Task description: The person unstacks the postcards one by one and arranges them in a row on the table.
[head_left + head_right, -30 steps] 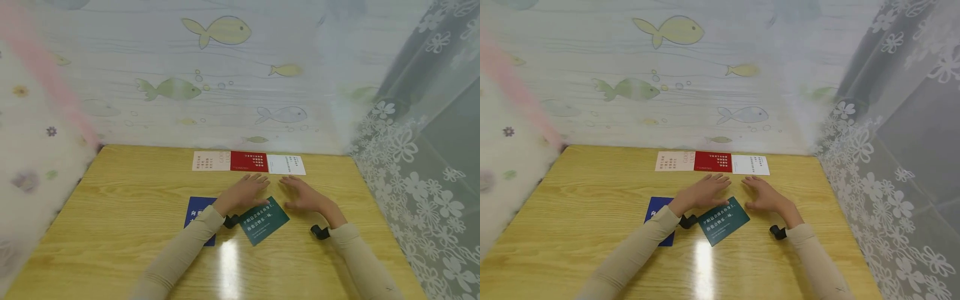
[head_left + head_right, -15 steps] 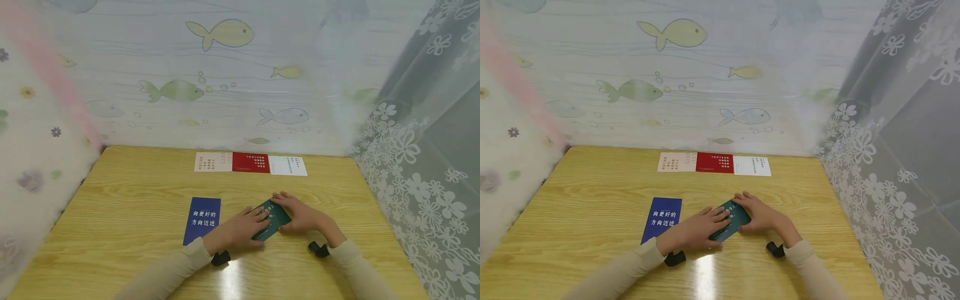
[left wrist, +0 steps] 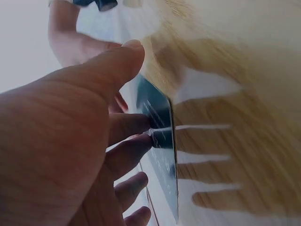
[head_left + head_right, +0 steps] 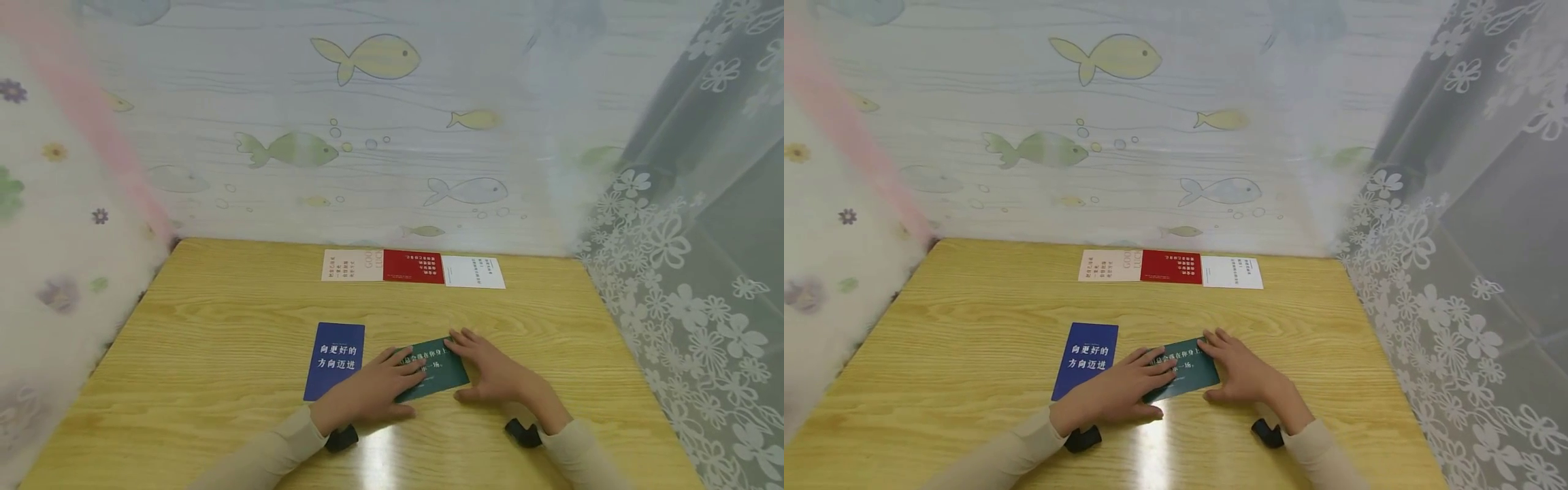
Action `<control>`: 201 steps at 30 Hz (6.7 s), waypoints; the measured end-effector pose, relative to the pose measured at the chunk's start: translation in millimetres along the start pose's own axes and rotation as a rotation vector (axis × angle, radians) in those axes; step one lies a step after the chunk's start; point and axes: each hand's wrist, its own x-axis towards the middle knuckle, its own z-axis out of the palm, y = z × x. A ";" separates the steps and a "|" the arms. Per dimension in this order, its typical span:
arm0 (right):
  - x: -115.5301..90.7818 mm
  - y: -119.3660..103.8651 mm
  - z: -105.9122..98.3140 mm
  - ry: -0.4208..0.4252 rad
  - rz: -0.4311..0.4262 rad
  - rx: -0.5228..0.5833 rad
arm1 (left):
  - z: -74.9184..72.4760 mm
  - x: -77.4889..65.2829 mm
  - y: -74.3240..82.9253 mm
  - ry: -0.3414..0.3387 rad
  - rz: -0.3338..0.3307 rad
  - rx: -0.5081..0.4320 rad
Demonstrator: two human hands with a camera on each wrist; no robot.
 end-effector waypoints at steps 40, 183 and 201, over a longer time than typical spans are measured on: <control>-30.6 -7.8 8.7 0.152 0.002 -0.124 | -3.4 -19.7 -18.7 0.086 -0.176 -0.036; -61.5 34.7 -15.5 0.506 0.052 -0.307 | -7.6 51.5 -28.6 0.411 -0.015 0.025; -50.1 89.7 -44.2 0.376 0.146 -0.215 | -9.4 123.1 -39.9 0.302 -0.078 -0.039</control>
